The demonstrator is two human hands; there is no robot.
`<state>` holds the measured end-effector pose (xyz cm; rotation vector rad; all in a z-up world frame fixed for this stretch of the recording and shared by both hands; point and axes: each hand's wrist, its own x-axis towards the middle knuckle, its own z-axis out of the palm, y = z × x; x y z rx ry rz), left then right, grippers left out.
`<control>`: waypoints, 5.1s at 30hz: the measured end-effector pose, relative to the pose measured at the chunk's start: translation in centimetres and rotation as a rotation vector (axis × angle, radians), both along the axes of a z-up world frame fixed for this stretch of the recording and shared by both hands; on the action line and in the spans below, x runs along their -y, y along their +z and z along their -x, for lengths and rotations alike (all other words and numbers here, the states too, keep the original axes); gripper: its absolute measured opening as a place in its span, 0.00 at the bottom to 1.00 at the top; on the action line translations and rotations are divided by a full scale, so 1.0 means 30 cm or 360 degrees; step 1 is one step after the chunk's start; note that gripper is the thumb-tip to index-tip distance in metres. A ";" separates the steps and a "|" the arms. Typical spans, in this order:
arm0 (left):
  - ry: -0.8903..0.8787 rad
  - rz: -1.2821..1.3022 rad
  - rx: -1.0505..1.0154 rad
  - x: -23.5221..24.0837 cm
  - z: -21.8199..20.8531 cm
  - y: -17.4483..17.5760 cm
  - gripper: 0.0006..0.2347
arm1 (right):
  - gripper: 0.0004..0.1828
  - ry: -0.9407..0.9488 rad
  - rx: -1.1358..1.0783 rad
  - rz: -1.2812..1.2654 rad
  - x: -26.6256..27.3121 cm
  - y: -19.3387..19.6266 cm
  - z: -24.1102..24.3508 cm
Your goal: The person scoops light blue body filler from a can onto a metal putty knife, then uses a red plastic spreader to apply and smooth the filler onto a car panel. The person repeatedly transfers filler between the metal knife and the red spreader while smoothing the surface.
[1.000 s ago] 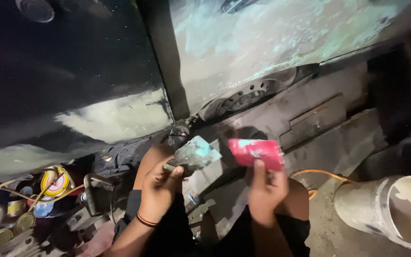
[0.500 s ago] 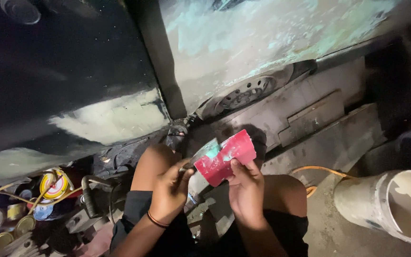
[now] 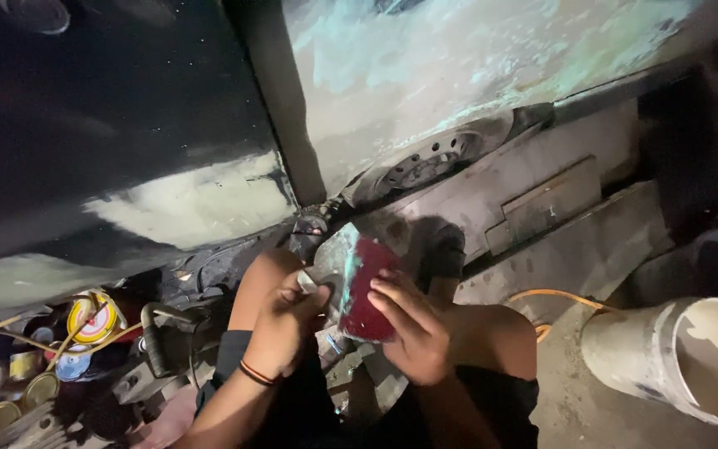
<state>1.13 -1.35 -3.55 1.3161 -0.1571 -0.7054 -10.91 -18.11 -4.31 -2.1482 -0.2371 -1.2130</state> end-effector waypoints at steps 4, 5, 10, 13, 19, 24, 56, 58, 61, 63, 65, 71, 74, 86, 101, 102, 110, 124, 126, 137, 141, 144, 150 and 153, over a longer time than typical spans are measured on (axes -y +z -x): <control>0.0018 -0.0080 0.0006 -0.047 -0.015 0.036 0.04 | 0.19 -0.0324 0.0145 0.0090 0.037 -0.105 -0.004; 0.0011 0.0029 0.0077 -0.057 -0.018 0.048 0.07 | 0.22 -0.0434 -0.0012 0.0019 0.052 -0.100 0.005; 0.0165 -0.0113 0.0470 -0.091 -0.015 0.013 0.10 | 0.12 -0.1077 -0.0233 -0.0722 0.073 -0.068 0.025; 0.0242 -0.0165 0.0684 -0.079 0.006 0.033 0.10 | 0.12 -0.0456 0.0316 -0.2184 0.072 -0.026 0.039; 0.0069 -0.0215 0.0863 -0.036 0.031 0.069 0.13 | 0.14 0.0077 0.0057 -0.2337 0.001 0.055 0.011; -0.0084 -0.0324 0.1027 -0.012 0.038 0.029 0.09 | 0.04 0.0130 0.0090 -0.2417 -0.008 0.049 0.000; -0.0101 0.0056 0.0636 0.231 0.152 0.195 0.10 | 0.17 -0.0137 0.0349 -0.2283 0.208 0.219 0.346; -0.0080 -0.0056 0.0679 0.207 0.137 0.208 0.11 | 0.13 -0.0072 0.0312 -0.2209 0.192 0.197 0.297; -0.0125 -0.0083 0.0914 0.162 0.122 0.238 0.12 | 0.09 -0.0004 0.0330 -0.2020 0.150 0.154 0.231; -0.0159 -0.0210 0.0975 0.134 0.108 0.242 0.14 | 0.04 -0.0021 0.0300 -0.1993 0.104 0.160 0.174; -0.0163 -0.0215 0.1031 0.108 0.082 0.272 0.14 | 0.02 -0.0059 0.0298 -0.2036 0.060 0.172 0.122; -0.0015 -0.0306 0.1342 0.029 -0.022 0.270 0.09 | 0.03 0.0078 0.0201 -0.2240 -0.027 0.247 -0.008; 0.0036 -0.0344 0.1220 -0.003 -0.058 0.270 0.07 | 0.07 -0.0051 0.0138 -0.2061 -0.025 0.250 0.014; 0.0144 0.0357 -0.0369 -0.014 -0.057 0.152 0.09 | 0.14 -0.0598 -0.0065 0.0166 0.025 0.180 0.021; 0.0008 -0.0202 0.1099 0.064 -0.001 0.185 0.11 | 0.10 -0.0128 0.0222 -0.2179 0.065 0.174 0.031; -0.0005 -0.0181 0.1163 0.067 -0.003 0.199 0.11 | 0.06 -0.0090 0.0198 -0.2165 0.065 0.178 0.025; -0.0070 -0.0399 0.1022 0.076 -0.032 0.161 0.12 | 0.05 -0.0086 0.0045 -0.2402 0.065 0.214 0.001; -0.0015 0.0332 -0.0221 0.045 -0.065 0.154 0.02 | 0.26 -0.0747 -0.0170 0.0213 0.135 0.110 0.067; 0.0012 -0.0149 0.0791 0.040 -0.079 0.175 0.06 | 0.10 -0.1249 -0.0224 -0.0254 0.147 0.112 0.080; 0.0156 0.0092 0.0461 0.098 -0.011 0.159 0.12 | 0.08 -0.0315 0.0410 -0.2155 0.184 0.192 0.074; 0.0179 -0.0007 0.0652 0.083 -0.024 0.150 0.12 | 0.14 -0.0231 0.0184 -0.2345 0.206 0.095 0.112; 0.0136 0.0027 0.0686 0.104 -0.001 0.152 0.08 | 0.14 -0.0112 0.0114 -0.2276 0.124 0.142 0.036; -0.0011 -0.0213 0.1074 0.096 -0.019 0.226 0.11 | 0.14 -0.0003 0.0120 -0.2386 0.085 0.174 -0.038; -0.0112 -0.0195 0.0992 0.118 0.005 0.184 0.06 | 0.13 0.0262 0.0143 -0.2358 0.053 0.205 -0.080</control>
